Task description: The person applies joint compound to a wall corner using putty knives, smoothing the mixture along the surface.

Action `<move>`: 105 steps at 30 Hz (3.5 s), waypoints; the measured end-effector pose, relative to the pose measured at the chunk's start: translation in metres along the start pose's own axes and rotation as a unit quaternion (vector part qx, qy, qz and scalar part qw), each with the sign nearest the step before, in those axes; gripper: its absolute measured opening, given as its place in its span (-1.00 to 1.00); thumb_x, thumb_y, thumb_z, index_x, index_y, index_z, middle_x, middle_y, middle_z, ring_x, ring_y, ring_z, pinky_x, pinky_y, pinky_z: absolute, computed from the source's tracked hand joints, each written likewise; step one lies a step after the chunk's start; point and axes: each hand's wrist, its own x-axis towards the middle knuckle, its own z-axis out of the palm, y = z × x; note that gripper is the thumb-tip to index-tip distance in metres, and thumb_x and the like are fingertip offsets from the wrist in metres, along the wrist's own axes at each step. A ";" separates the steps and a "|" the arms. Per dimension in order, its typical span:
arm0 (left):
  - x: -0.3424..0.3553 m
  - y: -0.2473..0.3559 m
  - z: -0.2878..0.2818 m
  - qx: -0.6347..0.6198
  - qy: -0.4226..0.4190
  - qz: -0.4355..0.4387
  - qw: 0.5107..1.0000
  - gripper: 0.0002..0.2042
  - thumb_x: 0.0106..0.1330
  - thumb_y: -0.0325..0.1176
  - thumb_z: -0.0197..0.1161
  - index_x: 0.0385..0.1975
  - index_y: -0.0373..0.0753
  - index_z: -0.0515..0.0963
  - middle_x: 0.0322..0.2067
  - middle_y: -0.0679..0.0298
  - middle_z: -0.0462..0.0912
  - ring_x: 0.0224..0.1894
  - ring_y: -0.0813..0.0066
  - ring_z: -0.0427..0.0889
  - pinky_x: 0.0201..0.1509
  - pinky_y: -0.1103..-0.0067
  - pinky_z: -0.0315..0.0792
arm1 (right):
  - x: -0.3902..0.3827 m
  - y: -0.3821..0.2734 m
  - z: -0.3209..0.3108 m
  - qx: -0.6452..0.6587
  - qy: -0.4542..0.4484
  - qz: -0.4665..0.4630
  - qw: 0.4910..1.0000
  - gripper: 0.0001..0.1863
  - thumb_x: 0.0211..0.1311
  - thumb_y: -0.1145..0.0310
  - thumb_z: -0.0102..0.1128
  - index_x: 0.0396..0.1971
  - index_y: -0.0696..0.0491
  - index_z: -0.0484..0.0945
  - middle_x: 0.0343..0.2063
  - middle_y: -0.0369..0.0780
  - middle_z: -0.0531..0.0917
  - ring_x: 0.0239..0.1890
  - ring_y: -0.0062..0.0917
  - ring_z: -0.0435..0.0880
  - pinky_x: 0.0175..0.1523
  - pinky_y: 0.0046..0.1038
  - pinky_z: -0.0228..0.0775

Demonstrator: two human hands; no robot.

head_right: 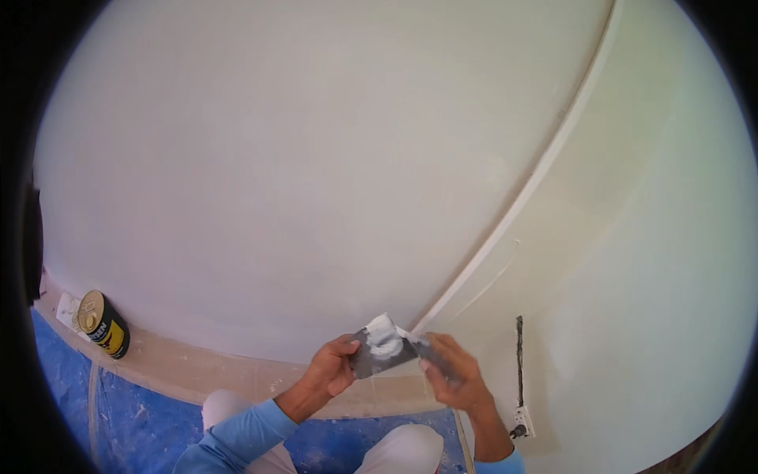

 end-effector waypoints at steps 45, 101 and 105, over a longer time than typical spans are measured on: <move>0.014 0.115 -0.046 0.781 0.058 0.398 0.478 -0.76 0.29 -0.23 0.12 -0.38 -0.32 0.49 -0.69 0.23 0.42 -0.62 0.29 0.35 -0.46 0.41 0.21 | -0.244 0.410 0.206 0.586 0.367 0.511 0.511 -0.69 0.26 0.52 0.17 0.00 0.14 0.45 -0.08 -0.14 0.59 -0.04 -0.25 0.63 0.12 -0.12 0.52; 0.003 0.121 -0.053 0.768 -0.054 0.413 0.486 -0.92 0.17 -0.43 0.15 -0.40 -0.26 0.44 -0.76 0.10 0.45 -0.64 0.02 0.50 -0.55 0.25 0.33 | 0.035 0.138 -0.030 0.333 0.393 0.347 0.784 -0.65 0.01 0.56 0.05 -0.12 0.23 0.36 -0.17 0.01 0.51 -0.23 -0.02 0.60 -0.06 0.09 0.59; 0.001 0.090 -0.040 0.815 -0.114 0.363 0.437 -0.91 0.17 -0.42 0.16 -0.44 -0.26 0.42 -0.78 0.13 0.43 -0.67 0.03 0.49 -0.58 0.26 0.31 | 0.050 0.121 -0.059 0.318 0.395 0.344 0.790 -0.74 0.02 0.52 0.06 -0.24 0.27 0.40 -0.28 0.03 0.54 -0.32 -0.05 0.60 -0.08 0.05 0.60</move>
